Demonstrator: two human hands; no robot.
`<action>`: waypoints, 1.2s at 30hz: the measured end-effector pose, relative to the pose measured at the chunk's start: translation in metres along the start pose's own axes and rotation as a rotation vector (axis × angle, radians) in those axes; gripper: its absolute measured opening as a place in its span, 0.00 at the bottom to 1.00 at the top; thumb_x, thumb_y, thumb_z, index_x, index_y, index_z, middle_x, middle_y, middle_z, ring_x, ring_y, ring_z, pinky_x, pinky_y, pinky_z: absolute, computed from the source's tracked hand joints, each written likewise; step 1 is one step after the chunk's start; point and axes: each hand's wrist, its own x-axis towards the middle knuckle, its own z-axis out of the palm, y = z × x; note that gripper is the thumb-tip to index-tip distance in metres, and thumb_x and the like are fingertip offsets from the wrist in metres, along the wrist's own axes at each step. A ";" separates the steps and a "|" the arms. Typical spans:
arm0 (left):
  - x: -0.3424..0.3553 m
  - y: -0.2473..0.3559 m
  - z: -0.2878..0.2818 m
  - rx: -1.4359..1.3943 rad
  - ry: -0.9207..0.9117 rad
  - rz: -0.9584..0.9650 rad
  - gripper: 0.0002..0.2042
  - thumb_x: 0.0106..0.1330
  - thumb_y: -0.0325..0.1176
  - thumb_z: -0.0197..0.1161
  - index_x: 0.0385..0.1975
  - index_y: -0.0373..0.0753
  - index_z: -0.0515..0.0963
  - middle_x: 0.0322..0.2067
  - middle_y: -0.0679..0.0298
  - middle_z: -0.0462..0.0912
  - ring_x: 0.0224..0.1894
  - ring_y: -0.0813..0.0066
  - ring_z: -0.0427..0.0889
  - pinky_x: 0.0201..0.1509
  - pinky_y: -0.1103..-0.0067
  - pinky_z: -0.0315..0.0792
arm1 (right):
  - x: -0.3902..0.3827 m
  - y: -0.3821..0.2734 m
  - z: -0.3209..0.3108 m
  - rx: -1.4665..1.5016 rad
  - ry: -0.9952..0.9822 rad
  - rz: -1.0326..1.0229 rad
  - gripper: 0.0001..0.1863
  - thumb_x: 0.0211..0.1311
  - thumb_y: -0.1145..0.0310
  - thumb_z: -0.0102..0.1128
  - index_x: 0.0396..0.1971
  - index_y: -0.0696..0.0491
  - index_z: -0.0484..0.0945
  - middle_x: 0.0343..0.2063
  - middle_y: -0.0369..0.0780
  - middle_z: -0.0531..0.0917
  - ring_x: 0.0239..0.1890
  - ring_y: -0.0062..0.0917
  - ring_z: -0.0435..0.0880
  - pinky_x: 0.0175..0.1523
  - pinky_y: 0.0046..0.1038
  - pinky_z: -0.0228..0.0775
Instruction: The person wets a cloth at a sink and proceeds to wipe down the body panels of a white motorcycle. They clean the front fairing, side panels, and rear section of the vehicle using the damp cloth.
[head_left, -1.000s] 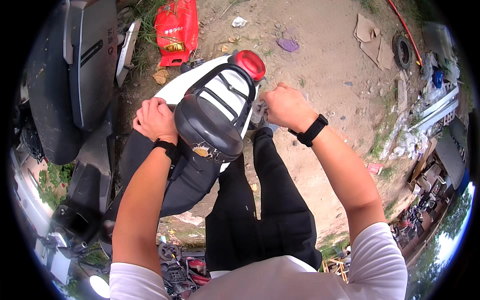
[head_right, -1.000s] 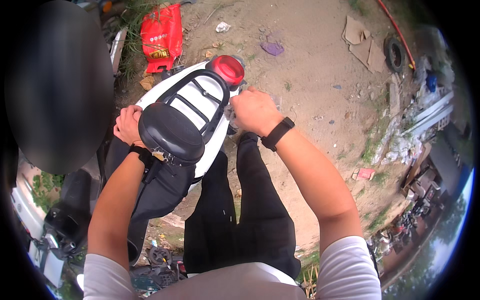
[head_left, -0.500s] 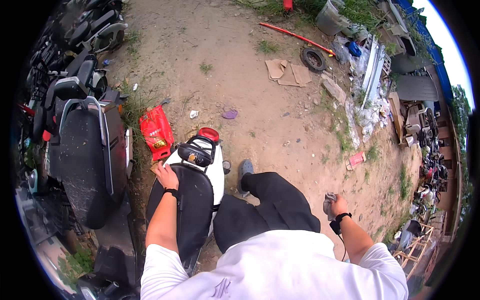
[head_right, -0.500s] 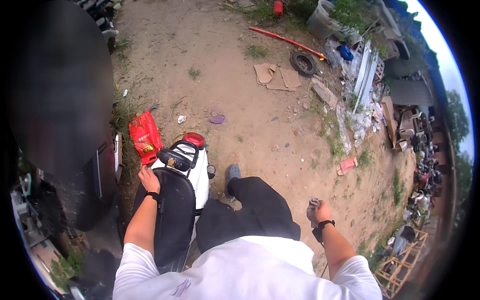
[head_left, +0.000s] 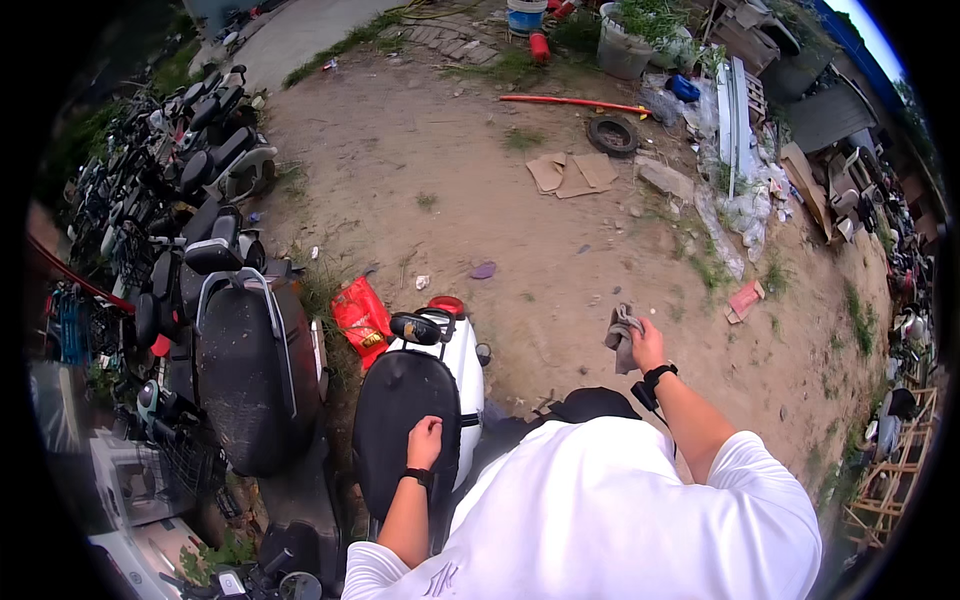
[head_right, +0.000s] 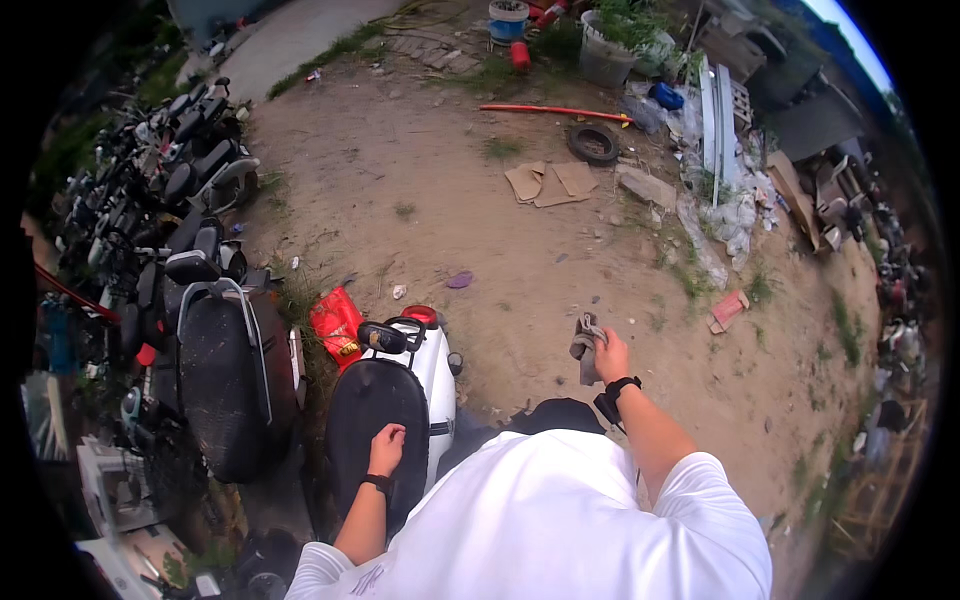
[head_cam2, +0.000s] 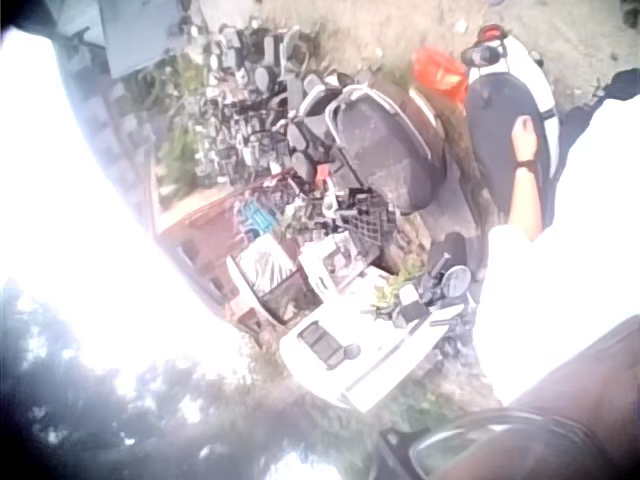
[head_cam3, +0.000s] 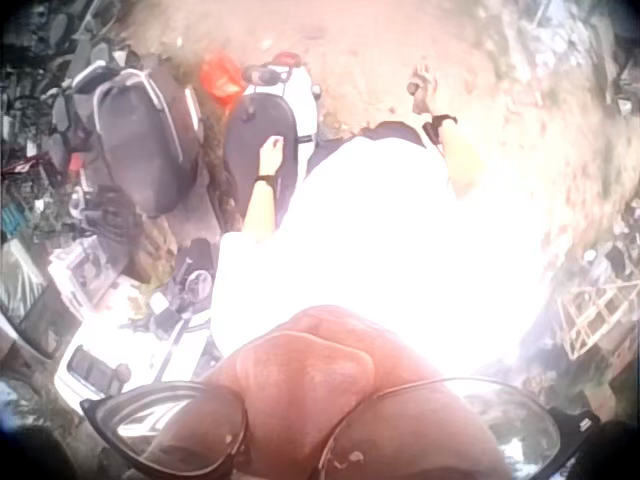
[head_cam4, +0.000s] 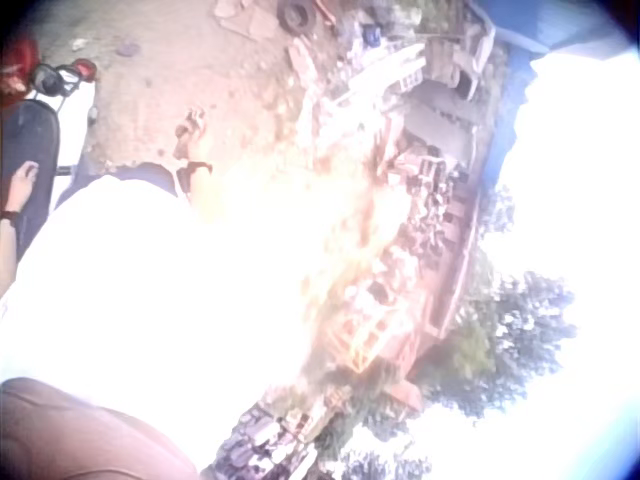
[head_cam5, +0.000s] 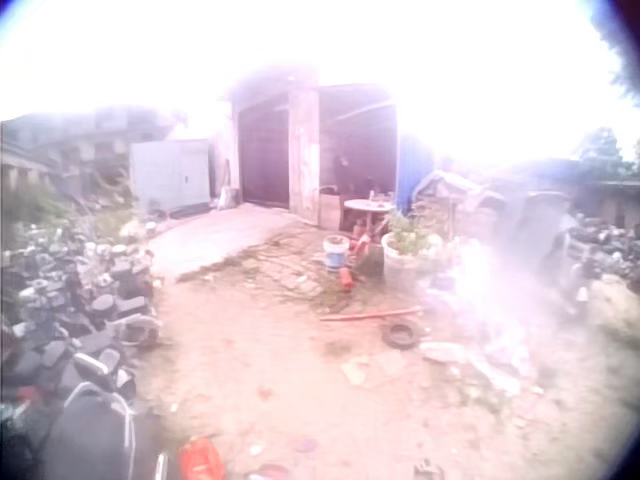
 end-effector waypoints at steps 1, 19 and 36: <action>0.000 0.025 -0.004 -0.028 0.008 0.000 0.09 0.72 0.29 0.60 0.44 0.33 0.83 0.36 0.54 0.87 0.37 0.66 0.87 0.44 0.74 0.79 | 0.009 -0.025 0.006 0.070 -0.025 -0.045 0.15 0.68 0.69 0.62 0.52 0.56 0.82 0.41 0.56 0.87 0.47 0.54 0.86 0.51 0.45 0.78; -0.030 0.448 0.115 -0.407 -0.272 0.563 0.19 0.67 0.29 0.71 0.56 0.32 0.78 0.40 0.62 0.87 0.45 0.76 0.84 0.51 0.78 0.77 | -0.030 -0.131 -0.171 0.865 -0.342 -0.301 0.13 0.75 0.71 0.60 0.54 0.58 0.82 0.31 0.30 0.84 0.33 0.14 0.76 0.38 0.21 0.70; -0.060 0.507 0.189 -0.380 -0.254 0.684 0.11 0.73 0.20 0.59 0.52 0.32 0.77 0.45 0.68 0.84 0.47 0.83 0.80 0.53 0.83 0.73 | -0.026 -0.018 -0.249 0.423 0.141 -0.585 0.15 0.51 0.79 0.70 0.41 0.55 0.83 0.45 0.41 0.88 0.49 0.41 0.83 0.53 0.39 0.78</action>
